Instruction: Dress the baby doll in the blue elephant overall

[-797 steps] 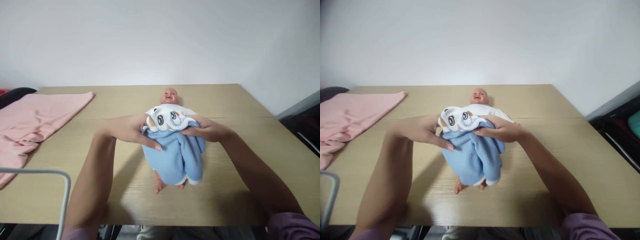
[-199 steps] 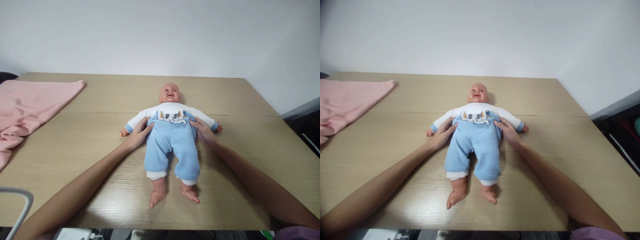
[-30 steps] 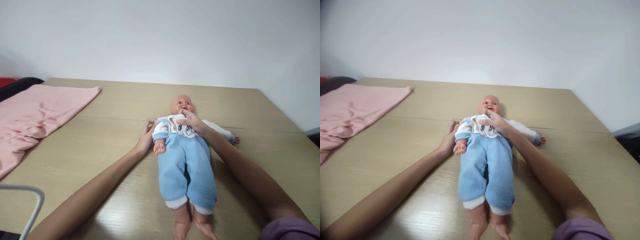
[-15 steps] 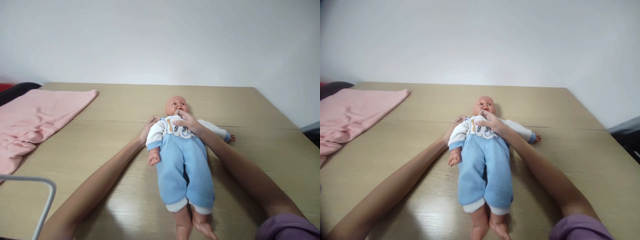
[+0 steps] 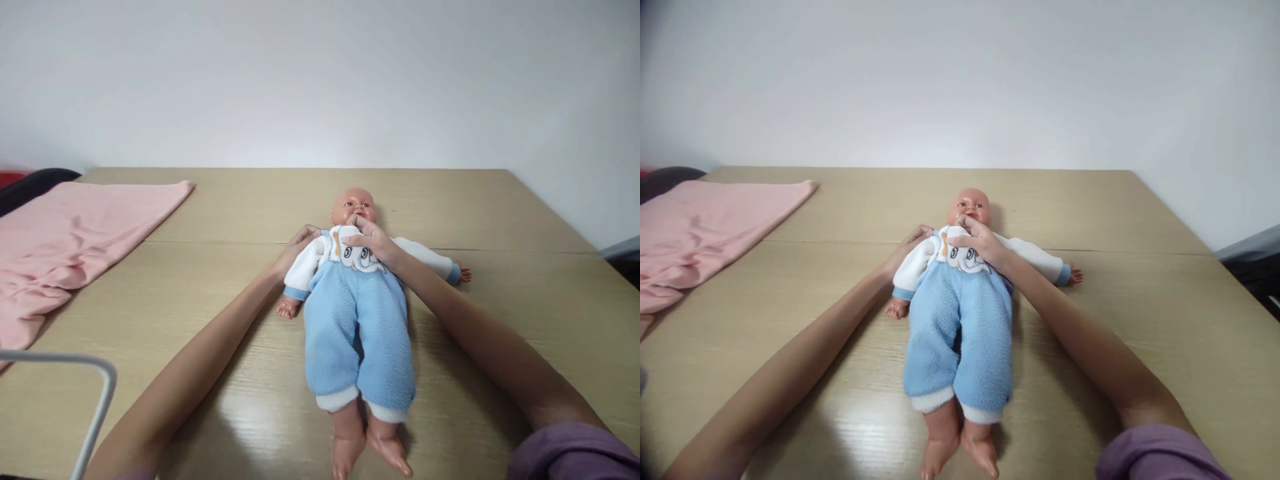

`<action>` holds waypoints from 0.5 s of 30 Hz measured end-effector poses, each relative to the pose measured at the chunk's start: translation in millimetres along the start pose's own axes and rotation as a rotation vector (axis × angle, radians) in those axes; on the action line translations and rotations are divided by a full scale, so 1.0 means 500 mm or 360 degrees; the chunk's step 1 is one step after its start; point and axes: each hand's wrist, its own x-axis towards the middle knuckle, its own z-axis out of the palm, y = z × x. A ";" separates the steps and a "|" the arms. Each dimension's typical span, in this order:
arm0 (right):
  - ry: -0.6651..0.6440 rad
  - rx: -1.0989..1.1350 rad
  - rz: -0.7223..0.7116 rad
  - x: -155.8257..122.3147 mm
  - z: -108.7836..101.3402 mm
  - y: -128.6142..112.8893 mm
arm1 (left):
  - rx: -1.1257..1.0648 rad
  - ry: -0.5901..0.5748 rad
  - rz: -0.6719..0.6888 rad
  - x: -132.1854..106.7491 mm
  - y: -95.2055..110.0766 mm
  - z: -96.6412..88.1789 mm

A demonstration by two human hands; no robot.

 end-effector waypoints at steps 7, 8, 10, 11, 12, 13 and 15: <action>0.0008 -0.0013 0.0004 -0.001 0.003 -0.002 | 0.0079 -0.0099 0.0078 0.032 0.009 -0.006; 0.0007 -0.0021 -0.0007 -0.002 0.003 -0.002 | 0.0091 -0.0119 0.0084 0.042 0.009 -0.007; 0.0014 -0.0043 -0.0032 -0.002 0.002 -0.002 | 0.0121 -0.0172 0.0088 0.065 0.009 -0.007; 0.0019 -0.0052 -0.0045 -0.003 0.001 -0.002 | 0.0136 -0.0202 0.0085 0.077 0.010 -0.005; 0.0021 -0.0058 -0.0056 -0.004 0.000 -0.002 | 0.0149 -0.0232 0.0077 0.087 0.010 -0.003; 0.0022 -0.0063 -0.0067 -0.004 -0.001 -0.001 | 0.0159 -0.0260 0.0065 0.097 0.011 -0.001; 0.0023 -0.0064 -0.0085 -0.006 -0.002 -0.001 | 0.0174 -0.0309 0.0037 0.109 0.014 0.005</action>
